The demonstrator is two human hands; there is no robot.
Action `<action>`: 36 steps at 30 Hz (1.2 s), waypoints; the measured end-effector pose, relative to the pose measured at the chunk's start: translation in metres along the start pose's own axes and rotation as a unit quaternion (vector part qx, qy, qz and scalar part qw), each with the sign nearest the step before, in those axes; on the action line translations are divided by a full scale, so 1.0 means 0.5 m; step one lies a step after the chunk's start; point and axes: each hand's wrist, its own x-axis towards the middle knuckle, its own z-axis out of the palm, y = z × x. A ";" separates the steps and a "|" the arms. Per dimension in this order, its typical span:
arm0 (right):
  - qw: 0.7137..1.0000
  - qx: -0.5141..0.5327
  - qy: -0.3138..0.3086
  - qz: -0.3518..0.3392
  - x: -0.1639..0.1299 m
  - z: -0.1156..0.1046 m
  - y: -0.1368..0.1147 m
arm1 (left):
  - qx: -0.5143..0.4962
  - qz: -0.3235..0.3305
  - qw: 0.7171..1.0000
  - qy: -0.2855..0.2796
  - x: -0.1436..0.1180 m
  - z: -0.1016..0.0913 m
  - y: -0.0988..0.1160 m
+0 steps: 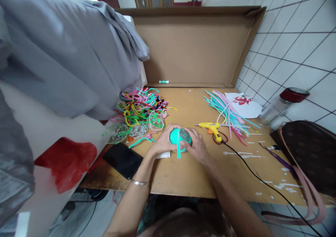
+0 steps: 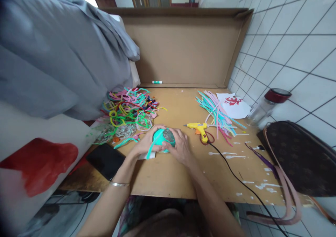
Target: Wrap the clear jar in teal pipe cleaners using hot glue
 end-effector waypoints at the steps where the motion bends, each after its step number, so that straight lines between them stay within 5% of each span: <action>1: 1.000 0.004 0.000 0.002 0.000 0.000 0.000 | -0.006 -0.004 1.000 -0.005 0.000 0.000 0.000; 5: 1.000 0.005 0.023 0.000 -0.001 0.001 0.000 | -0.008 -0.007 1.000 -0.013 0.000 0.000 -0.002; 11: 0.981 -0.019 0.176 -0.076 -0.007 0.000 -0.026 | 0.022 0.023 0.999 -0.005 0.004 0.006 -0.005; 15: 0.975 -0.025 0.176 -0.134 -0.005 -0.003 -0.043 | 0.017 0.050 0.999 -0.007 0.006 0.008 -0.006; 21: 0.981 -0.018 0.172 -0.087 -0.003 -0.008 -0.046 | 0.007 0.049 0.999 -0.009 0.006 0.009 -0.006; 27: 0.975 -0.045 0.177 -0.128 -0.007 0.003 -0.054 | -0.005 0.072 0.997 -0.007 0.007 0.011 -0.011; 36: 0.977 0.059 0.201 -0.042 -0.011 -0.003 -0.052 | 0.005 0.035 0.999 -0.016 0.007 0.006 -0.003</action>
